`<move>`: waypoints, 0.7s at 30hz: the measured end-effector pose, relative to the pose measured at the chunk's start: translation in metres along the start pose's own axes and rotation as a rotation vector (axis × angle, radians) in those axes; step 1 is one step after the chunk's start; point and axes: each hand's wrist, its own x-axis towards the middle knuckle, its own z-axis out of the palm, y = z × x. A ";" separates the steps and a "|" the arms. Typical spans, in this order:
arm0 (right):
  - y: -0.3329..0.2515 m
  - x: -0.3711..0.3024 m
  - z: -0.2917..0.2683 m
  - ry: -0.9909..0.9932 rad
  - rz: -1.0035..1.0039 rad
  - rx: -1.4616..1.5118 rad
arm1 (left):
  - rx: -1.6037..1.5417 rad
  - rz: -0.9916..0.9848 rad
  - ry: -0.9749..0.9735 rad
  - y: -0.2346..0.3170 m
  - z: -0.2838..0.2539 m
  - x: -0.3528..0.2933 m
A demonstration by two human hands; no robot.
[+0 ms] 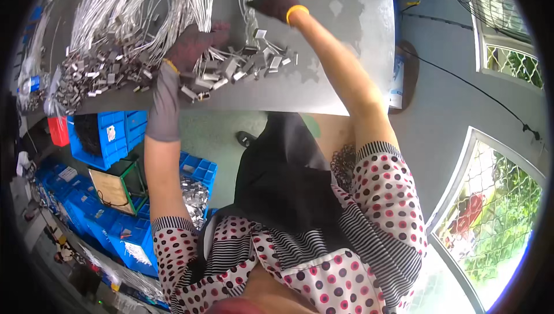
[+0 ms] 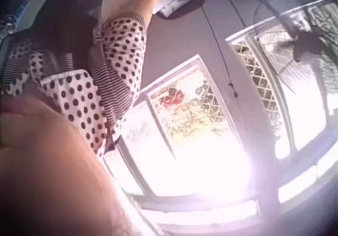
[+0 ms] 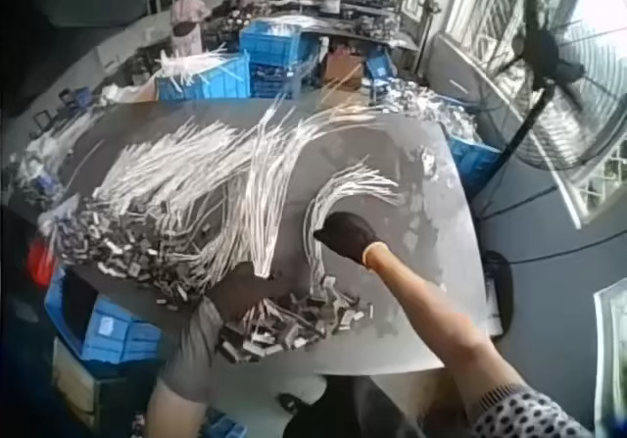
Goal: The person bundles and organizes multiple thin silver wires on a production table by hand.
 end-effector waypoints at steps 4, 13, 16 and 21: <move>-0.026 -0.046 0.016 0.106 -0.311 0.095 | 0.876 0.444 -0.097 -0.067 -0.008 0.058; 0.011 -0.091 0.015 -0.164 -0.227 0.655 | 0.641 0.286 -0.291 -0.040 0.018 0.090; 0.002 -0.061 -0.007 -0.065 0.304 0.211 | 0.652 0.277 -0.269 -0.043 0.017 0.086; 0.016 0.001 -0.002 -0.255 0.420 0.912 | 0.597 0.633 -0.118 -0.037 0.027 0.089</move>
